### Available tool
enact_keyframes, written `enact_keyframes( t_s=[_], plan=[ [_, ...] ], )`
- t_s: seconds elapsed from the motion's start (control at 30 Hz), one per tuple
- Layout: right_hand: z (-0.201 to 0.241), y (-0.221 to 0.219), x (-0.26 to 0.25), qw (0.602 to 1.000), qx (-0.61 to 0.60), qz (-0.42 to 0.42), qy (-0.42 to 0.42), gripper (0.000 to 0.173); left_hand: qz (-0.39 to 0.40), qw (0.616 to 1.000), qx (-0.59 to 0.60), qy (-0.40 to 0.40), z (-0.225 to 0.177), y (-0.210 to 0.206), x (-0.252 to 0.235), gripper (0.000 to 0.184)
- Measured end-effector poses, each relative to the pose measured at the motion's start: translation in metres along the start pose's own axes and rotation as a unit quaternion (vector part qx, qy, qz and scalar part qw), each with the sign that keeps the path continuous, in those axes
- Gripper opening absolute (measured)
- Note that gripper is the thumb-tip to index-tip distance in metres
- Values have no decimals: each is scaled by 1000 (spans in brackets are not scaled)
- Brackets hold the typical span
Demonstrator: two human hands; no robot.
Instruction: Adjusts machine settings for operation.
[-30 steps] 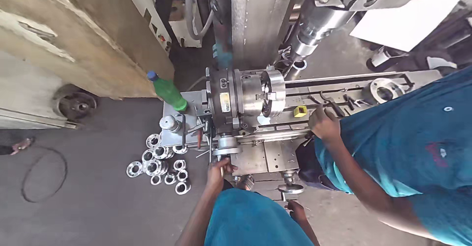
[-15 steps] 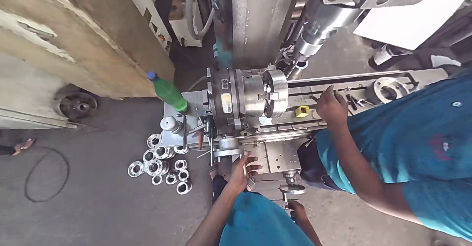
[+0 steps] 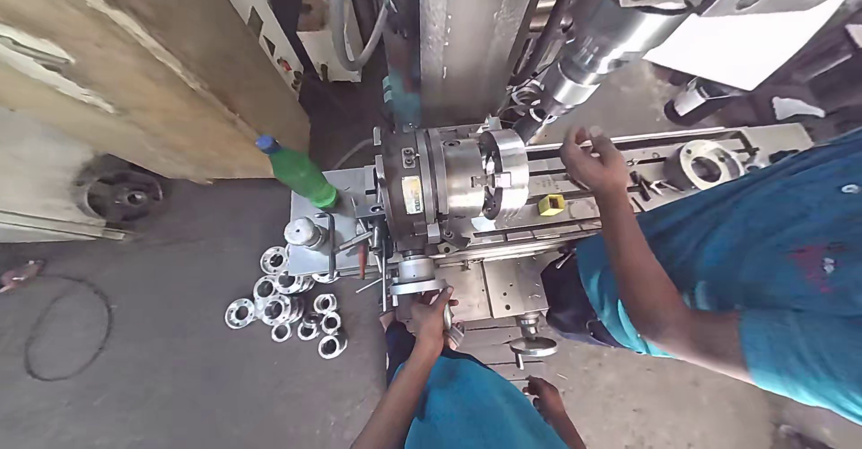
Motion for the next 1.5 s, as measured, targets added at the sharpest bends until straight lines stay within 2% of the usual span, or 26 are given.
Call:
enact_keyframes(
  t_s=[0.13,0.17,0.23,0.3,0.4,0.47,0.53,0.6,1.13,1.33,1.5],
  plan=[
    [9,2,5,1000,-5,-10,6,28,-28,999,20,-38,-8,18,8,83],
    [12,3,5,1000,-6,-11,7,28,-44,998,31,-43,-13,21,12,84],
    [16,5,3,1000,-4,-7,11,27,-78,993,81,-34,-22,22,15,70],
    [18,7,1,1000,5,-4,18,27,-89,990,111,-17,-21,18,15,73],
    [29,5,0,1000,19,-1,19,28,-99,988,115,-42,-22,15,13,78],
    [36,4,-1,999,23,1,24,27,-111,985,110,-77,-26,15,14,88],
    [42,4,-2,999,19,-4,35,27,-122,982,104,-103,-27,16,14,108],
    [45,6,-4,999,16,-9,39,26,-130,979,99,-118,-29,16,14,114],
    [35,2,-3,1000,2,-10,19,26,-166,961,-9,-223,-48,12,25,121],
    [49,1,-6,998,36,-2,50,28,-178,949,-32,-260,-53,11,30,122],
    [99,-16,-2,990,16,-23,139,28,-180,945,-55,-267,-52,12,28,122]
  ],
)
Point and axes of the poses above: each hand's wrist, its own x-axis away from the middle knuckle, its own y-axis out of the back of the hand, z = x × y, the point moved 8 cm from there along -x, towards the middle knuckle, and after that the axes turned 7 degrees about y, right-handed, at the moved point
